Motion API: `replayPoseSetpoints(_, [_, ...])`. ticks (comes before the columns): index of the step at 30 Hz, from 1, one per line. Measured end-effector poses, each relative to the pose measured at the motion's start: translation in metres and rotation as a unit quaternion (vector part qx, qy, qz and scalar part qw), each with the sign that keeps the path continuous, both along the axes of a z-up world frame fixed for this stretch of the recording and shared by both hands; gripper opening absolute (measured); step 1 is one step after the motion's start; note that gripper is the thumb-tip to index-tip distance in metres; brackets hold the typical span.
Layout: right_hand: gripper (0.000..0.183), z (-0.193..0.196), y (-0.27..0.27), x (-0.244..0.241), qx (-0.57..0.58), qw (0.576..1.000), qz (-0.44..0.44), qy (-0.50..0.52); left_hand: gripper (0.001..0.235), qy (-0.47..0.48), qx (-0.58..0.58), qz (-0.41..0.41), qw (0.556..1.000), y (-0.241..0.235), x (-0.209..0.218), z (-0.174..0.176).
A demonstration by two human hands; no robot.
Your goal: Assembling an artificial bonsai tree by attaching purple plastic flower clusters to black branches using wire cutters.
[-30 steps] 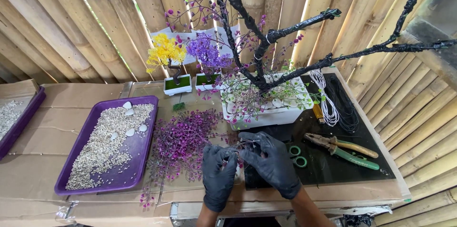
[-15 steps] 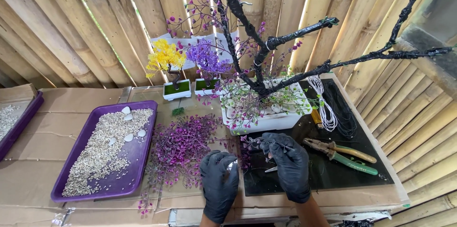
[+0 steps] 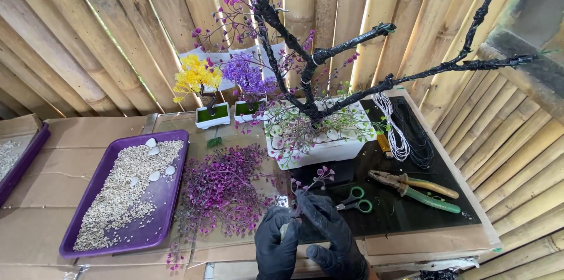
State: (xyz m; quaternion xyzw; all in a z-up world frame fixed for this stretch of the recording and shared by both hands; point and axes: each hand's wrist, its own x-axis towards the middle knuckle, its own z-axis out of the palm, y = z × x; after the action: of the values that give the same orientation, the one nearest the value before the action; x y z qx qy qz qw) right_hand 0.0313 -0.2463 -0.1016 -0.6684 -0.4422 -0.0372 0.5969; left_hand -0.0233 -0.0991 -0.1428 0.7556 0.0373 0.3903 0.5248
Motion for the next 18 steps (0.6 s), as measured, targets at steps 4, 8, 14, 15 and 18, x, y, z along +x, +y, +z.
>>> replayPoseSetpoints(4, [0.045, 0.006, -0.006, 0.003, 0.044, 0.996, -0.001, -0.074, 0.012, -0.056, -0.105, 0.119, 0.986, 0.0, -0.01, -0.02])
replayPoseSetpoints(8, [0.031, 0.02, -0.006, 0.002, 0.024, 0.999, -0.039, -0.002, 0.021, 0.005, -0.089, 0.203, 0.975, 0.018, -0.013, -0.054])
replayPoseSetpoints(14, [0.014, 0.023, 0.001, 0.013, -0.007, 0.999, -0.035, 0.028, 0.026, -0.107, 0.268, 0.055, 0.956, 0.023, -0.003, -0.06])
replayPoseSetpoints(15, [0.014, 0.019, 0.0, 0.017, -0.007, 0.999, -0.036, 0.026, 0.026, -0.109, 0.268, 0.054, 0.956, 0.024, 0.0, -0.047])
replayPoseSetpoints(18, [0.012, 0.006, -0.005, 0.026, 0.077, 0.985, -0.045, 0.149, 0.019, -0.101, 0.307, -0.016, 0.946, 0.026, 0.007, -0.023])
